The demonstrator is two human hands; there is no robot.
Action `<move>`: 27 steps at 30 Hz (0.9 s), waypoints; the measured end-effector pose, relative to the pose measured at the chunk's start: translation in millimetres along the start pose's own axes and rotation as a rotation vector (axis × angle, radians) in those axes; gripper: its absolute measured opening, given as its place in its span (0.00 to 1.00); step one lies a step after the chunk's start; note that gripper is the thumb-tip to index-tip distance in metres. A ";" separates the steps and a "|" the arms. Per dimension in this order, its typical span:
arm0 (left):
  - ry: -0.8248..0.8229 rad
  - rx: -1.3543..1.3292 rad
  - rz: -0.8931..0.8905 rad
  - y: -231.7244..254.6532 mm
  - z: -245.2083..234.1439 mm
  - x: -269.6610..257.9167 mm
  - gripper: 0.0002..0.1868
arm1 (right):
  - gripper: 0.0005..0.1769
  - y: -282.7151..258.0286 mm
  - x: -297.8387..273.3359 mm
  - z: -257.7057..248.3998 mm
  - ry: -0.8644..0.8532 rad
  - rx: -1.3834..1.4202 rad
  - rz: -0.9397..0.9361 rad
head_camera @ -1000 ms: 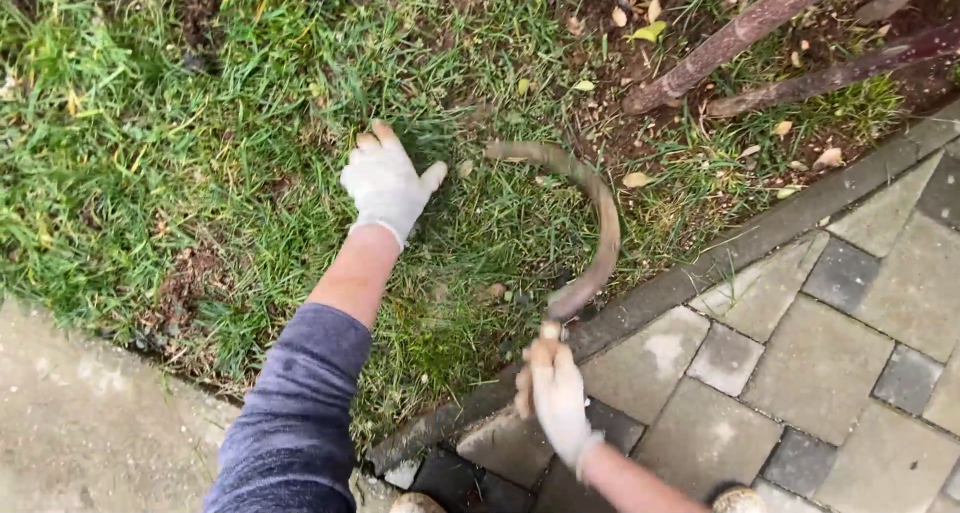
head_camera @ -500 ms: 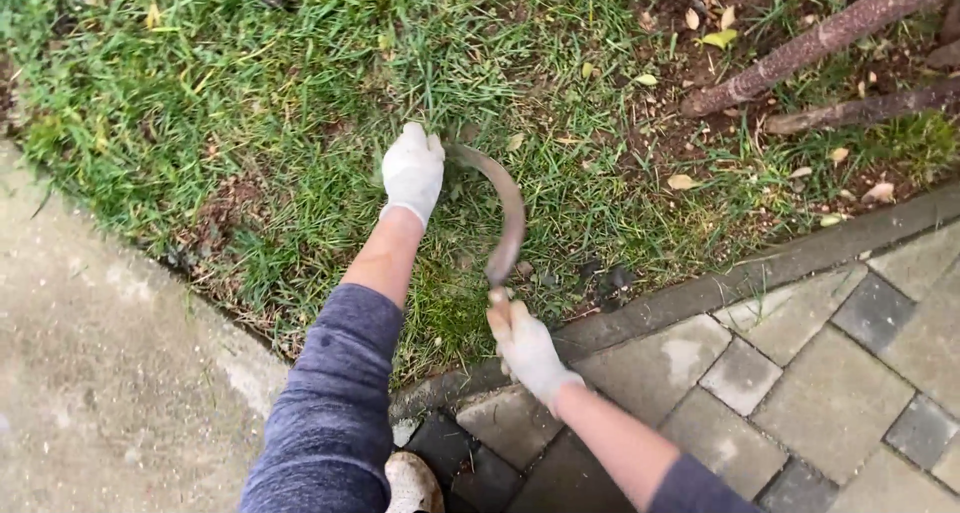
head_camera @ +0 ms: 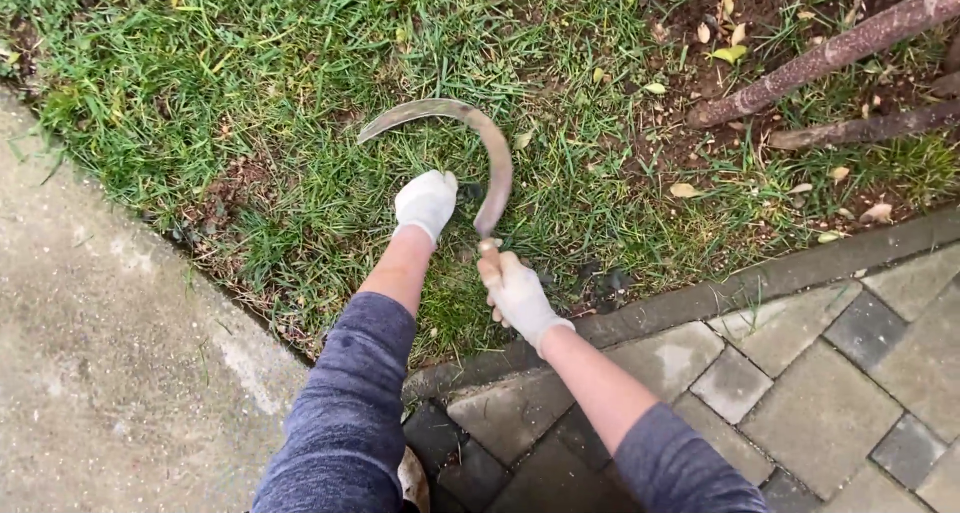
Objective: The person uses a sickle to clear grass and weeds from the edge of a paved path and around the base of trees in a yard.
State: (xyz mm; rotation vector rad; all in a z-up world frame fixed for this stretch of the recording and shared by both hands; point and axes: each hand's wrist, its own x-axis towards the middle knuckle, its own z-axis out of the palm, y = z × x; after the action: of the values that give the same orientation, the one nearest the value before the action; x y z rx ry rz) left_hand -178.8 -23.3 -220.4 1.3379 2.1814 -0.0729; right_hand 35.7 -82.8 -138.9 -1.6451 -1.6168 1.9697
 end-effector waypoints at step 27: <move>-0.021 0.085 0.260 165.6 83.7 -3.5 0.18 | 0.27 55.8 -45.9 -74.5 0.308 0.147 0.129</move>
State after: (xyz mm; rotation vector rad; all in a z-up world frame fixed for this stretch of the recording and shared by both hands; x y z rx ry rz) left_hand -2.8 28.4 -248.3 1.6499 1.9877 -0.0800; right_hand 139.3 -89.2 -139.7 -1.9208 -1.2561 1.7322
